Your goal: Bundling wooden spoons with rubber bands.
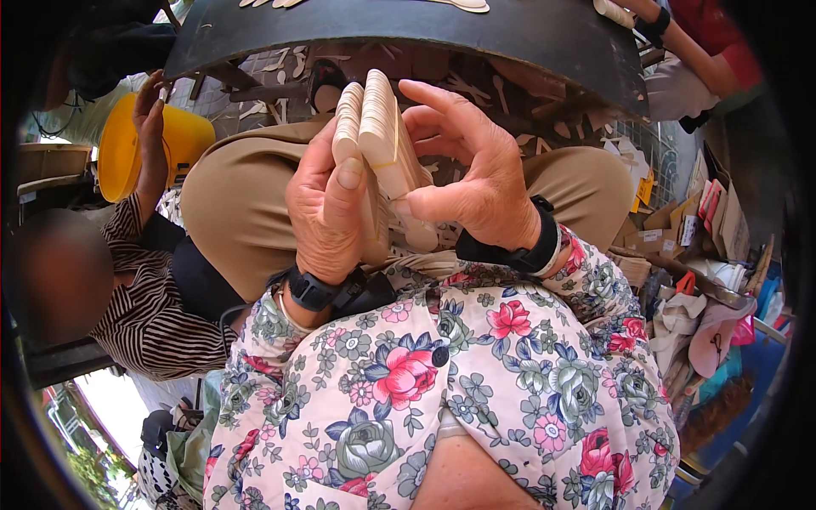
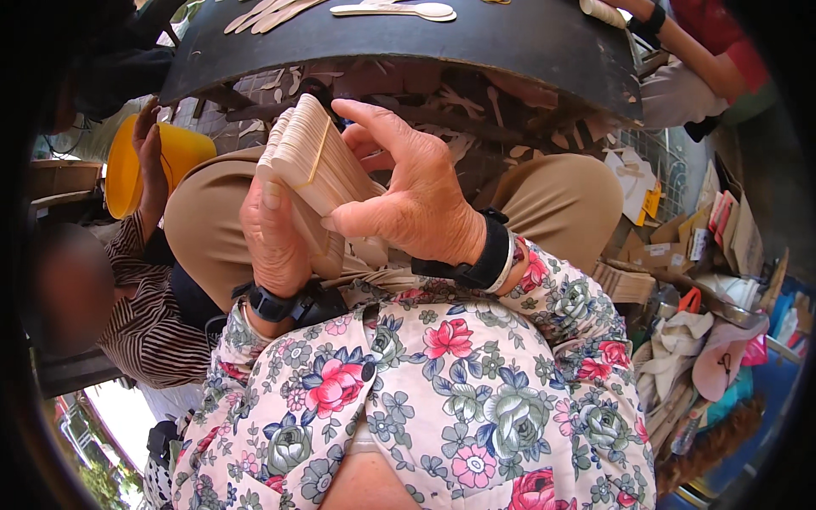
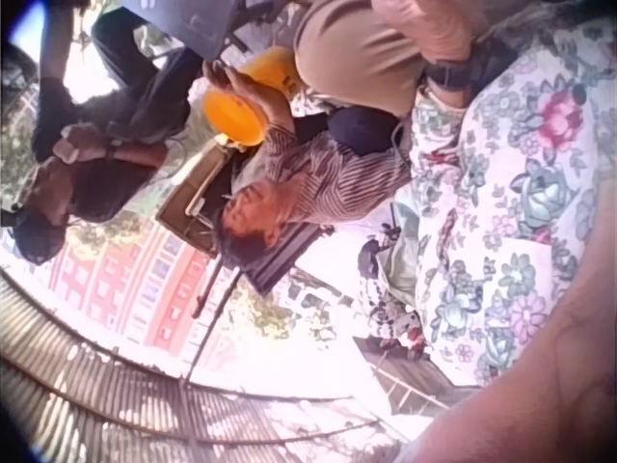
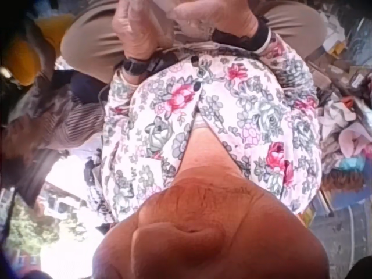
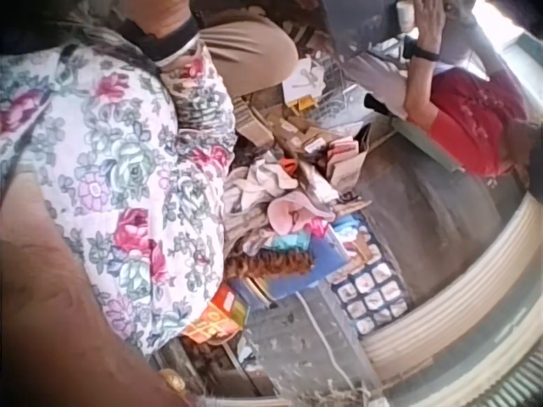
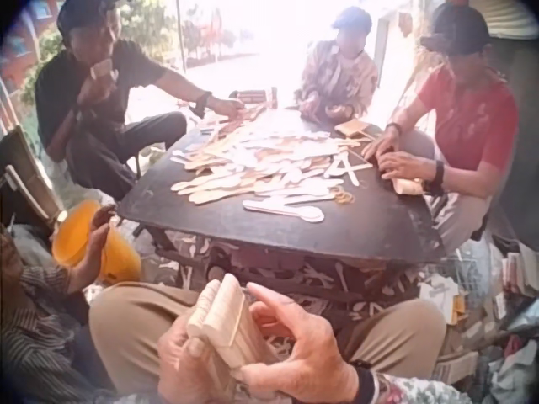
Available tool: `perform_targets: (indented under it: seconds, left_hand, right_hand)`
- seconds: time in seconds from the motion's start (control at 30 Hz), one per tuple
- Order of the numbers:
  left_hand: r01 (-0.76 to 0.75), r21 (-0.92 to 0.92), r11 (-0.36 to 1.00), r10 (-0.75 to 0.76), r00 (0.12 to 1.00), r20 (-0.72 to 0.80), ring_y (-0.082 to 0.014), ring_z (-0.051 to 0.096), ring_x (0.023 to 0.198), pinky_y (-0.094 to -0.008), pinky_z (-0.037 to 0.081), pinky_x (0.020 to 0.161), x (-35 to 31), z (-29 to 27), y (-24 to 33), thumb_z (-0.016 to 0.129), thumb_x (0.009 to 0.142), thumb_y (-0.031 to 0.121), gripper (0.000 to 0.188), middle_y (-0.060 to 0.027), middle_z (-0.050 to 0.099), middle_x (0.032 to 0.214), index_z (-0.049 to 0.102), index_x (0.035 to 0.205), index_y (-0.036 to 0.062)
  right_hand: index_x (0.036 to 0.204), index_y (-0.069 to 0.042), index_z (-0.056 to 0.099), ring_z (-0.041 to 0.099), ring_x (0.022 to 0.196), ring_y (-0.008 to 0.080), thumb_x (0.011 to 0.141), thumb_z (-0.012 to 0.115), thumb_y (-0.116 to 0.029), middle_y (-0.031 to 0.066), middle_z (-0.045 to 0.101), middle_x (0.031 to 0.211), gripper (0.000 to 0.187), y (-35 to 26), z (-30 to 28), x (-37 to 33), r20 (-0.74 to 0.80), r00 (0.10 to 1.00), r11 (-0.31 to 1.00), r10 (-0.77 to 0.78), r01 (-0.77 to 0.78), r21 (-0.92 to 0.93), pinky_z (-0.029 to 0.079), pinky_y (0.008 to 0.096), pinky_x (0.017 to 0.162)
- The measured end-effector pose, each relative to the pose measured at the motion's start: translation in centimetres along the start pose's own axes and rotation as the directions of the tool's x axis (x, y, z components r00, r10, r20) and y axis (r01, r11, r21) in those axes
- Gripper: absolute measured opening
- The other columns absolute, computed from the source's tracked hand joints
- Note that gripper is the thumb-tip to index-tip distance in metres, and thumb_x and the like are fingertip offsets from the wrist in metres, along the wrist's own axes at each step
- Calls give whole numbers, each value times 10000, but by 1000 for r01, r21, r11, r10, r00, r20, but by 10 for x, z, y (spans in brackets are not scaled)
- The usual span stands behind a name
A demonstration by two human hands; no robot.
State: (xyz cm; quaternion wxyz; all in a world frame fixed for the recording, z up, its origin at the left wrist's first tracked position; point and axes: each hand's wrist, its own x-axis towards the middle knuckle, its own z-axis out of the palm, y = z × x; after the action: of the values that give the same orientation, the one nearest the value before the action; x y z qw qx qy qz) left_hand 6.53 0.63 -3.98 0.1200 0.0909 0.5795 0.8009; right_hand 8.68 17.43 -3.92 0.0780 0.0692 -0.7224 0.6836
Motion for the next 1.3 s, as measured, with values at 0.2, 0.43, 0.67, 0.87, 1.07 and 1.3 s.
perform_targets:
  seconds: [0.2,0.43,0.67,0.87,1.07,1.3]
  left_hand:
    - [-90,20,996,90,996,-16,-174,545,1099,-304,437,951,-2,-3,-5,697,843,405,769,-123,557,1236,396,1366,-72]
    - [-126,-10,992,126,992,2,-181,543,1103,-305,440,950,-2,0,-4,713,828,418,814,-138,539,1251,374,1369,-88]
    - [-113,-51,992,114,993,12,-194,537,1119,-317,438,962,-1,2,0,737,802,435,874,-147,528,1252,345,1381,-89]
    - [-143,-45,989,144,989,28,-208,541,1127,-330,440,971,1,4,-4,768,773,435,895,-154,529,1248,349,1379,-75]
    - [-152,-122,981,161,985,68,-235,531,1164,-361,436,994,-1,9,-2,799,740,436,966,-175,500,1293,305,1400,-67]
    - [-259,-71,963,262,964,45,-256,497,1200,-391,429,1003,-10,16,-4,765,713,572,1101,-187,431,1357,209,1428,-54]
  right_hand:
    - [1328,-23,497,637,900,189,553,787,-168,104,635,1016,840,4,7,2,-23,999,998,-45,46,53,524,307,840]
    - [1339,-29,493,633,934,192,566,778,-144,107,635,1047,832,5,8,2,-9,996,992,-87,88,94,517,314,873]
    - [1343,-30,489,623,980,193,572,764,-139,114,631,1071,826,3,8,2,0,997,991,-81,80,109,508,326,907]
    - [1354,-35,491,607,1033,183,588,738,-77,106,624,1116,805,6,6,2,11,996,983,-94,91,162,496,328,934]
    - [1371,-18,469,586,1100,189,591,766,-41,118,598,1208,835,4,2,2,64,988,971,-138,122,206,471,325,970]
    - [1349,5,483,576,1138,212,620,815,-89,142,580,1261,807,-1,-1,0,95,961,948,-260,236,211,464,329,976]
